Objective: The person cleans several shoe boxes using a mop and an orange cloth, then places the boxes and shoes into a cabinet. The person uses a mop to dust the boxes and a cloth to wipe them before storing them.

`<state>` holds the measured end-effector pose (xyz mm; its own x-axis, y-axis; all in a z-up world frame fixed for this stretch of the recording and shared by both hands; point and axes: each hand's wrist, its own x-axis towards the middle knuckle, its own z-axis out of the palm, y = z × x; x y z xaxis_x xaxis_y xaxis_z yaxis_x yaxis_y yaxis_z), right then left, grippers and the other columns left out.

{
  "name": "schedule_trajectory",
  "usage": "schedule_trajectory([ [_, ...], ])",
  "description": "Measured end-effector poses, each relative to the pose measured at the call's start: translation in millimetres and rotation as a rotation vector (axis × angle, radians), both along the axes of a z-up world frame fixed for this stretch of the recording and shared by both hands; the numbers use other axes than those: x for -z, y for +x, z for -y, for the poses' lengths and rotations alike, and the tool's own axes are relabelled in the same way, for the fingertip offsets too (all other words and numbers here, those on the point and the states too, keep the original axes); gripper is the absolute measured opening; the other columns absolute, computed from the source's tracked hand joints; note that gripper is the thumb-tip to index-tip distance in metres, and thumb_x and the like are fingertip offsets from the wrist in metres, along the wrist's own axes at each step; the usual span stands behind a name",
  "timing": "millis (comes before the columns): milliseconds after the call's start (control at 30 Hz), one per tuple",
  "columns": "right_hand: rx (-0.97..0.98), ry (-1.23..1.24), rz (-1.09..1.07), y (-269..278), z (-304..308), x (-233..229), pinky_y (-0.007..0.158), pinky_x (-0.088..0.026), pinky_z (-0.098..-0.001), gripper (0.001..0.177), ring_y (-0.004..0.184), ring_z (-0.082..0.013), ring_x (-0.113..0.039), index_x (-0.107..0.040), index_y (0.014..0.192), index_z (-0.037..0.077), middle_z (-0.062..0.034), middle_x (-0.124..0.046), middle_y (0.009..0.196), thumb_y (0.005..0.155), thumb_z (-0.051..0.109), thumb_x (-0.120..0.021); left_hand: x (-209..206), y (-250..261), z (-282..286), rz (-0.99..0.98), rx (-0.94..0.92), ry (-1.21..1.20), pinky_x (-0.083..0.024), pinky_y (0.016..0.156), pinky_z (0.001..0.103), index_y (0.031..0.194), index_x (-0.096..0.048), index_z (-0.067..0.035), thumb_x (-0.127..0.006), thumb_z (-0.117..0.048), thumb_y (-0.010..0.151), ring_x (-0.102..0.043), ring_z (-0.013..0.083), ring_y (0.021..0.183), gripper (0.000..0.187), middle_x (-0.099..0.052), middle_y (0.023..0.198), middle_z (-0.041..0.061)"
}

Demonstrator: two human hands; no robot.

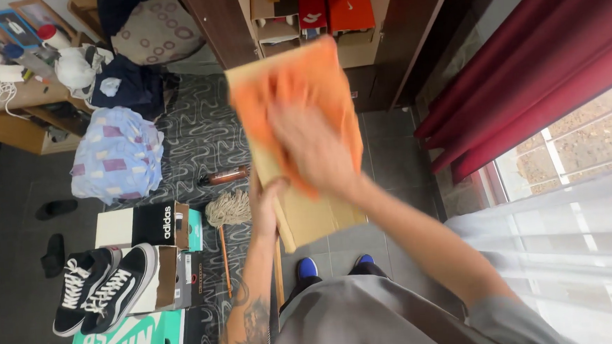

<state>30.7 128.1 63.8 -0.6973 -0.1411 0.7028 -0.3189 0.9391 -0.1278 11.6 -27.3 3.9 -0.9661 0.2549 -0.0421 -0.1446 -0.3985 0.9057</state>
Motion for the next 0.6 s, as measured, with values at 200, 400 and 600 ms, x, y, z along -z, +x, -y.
schedule_trajectory([
  [200, 0.249, -1.441, 0.403, 5, -16, -80, 0.120, -0.020, -0.0267, 0.059, 0.151, -0.0055, -0.029, -0.057, 0.143, 0.028, 0.0128, -0.045, 0.158, 0.089, 0.051, -0.047, -16, 19, 8, -0.041, 0.043, 0.045, -0.051, 0.103, 0.042, 0.151, -0.043, -0.009, -0.068, -0.018, 0.081, -0.060, 0.0276, 0.126, 0.075, -0.059, 0.141, 0.012],
  [400, -0.188, -1.429, 0.297, 55, -26, 23, 0.123, -0.025, -0.0483, 0.051, 0.148, -0.0273, -0.034, -0.034, 0.156, 0.003, -0.0161, -0.035, 0.162, 0.112, 0.029, -0.029, 25, 4, 34, -0.312, 0.128, -0.111, -0.042, 0.110, 0.049, 0.164, -0.023, -0.022, -0.081, -0.037, 0.077, -0.050, 0.0228, 0.129, 0.106, -0.040, 0.155, 0.005],
  [600, -0.225, -1.482, 0.453, 68, -28, 27, 0.114, -0.040, -0.0472, 0.067, 0.137, -0.0197, -0.047, -0.026, 0.161, 0.014, -0.0076, -0.038, 0.160, 0.105, 0.052, -0.022, 16, -13, 29, -0.296, 0.135, -0.130, -0.029, 0.112, 0.058, 0.149, -0.031, -0.017, -0.090, -0.064, 0.057, -0.040, 0.0304, 0.137, 0.119, -0.045, 0.146, 0.010],
])
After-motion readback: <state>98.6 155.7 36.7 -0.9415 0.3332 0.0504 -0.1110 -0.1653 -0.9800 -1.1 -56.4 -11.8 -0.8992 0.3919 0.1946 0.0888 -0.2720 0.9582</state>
